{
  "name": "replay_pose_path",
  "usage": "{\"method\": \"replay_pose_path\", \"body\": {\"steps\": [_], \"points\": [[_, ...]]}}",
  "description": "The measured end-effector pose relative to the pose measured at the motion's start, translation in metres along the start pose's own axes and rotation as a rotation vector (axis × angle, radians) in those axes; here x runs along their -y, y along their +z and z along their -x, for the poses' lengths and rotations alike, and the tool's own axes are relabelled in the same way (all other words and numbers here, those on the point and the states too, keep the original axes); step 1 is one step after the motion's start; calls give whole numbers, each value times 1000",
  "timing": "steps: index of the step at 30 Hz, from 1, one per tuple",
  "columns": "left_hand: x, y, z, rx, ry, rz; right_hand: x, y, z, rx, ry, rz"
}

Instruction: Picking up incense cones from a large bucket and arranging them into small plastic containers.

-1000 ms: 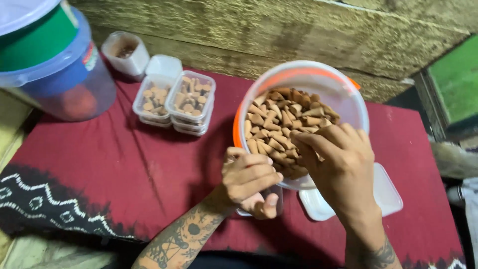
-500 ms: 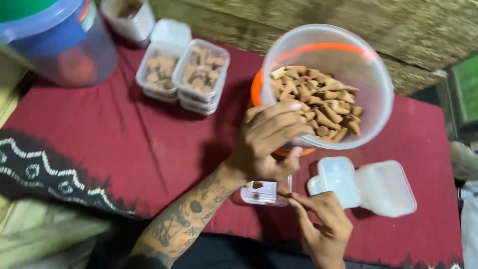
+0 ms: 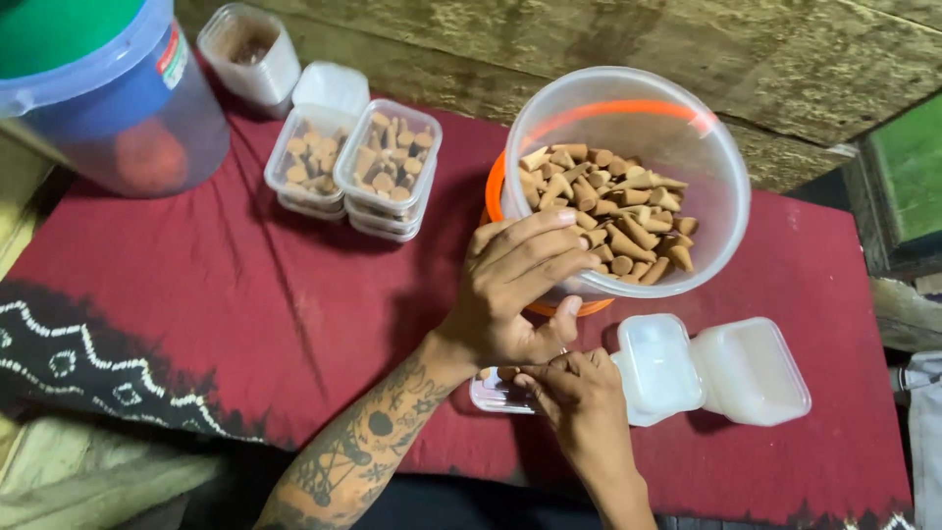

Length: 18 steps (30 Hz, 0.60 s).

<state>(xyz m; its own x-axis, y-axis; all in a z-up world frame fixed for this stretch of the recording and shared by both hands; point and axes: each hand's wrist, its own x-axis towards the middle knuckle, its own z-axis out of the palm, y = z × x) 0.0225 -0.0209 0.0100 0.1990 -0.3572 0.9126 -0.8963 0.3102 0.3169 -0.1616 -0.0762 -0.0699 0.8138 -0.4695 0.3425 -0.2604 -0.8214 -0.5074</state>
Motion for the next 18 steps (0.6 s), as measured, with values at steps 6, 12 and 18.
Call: {"method": "replay_pose_path", "body": {"steps": [6, 12, 18], "points": [[1, -1, 2, 67, 29, -85, 13, -18, 11, -203, 258, -316], [1, -2, 11, 157, -11, -136, -4, 14, 28, -305, 282, -296], [-43, -38, 28, 134, -181, -48, -2, 11, 33, -324, 212, -267]]}}
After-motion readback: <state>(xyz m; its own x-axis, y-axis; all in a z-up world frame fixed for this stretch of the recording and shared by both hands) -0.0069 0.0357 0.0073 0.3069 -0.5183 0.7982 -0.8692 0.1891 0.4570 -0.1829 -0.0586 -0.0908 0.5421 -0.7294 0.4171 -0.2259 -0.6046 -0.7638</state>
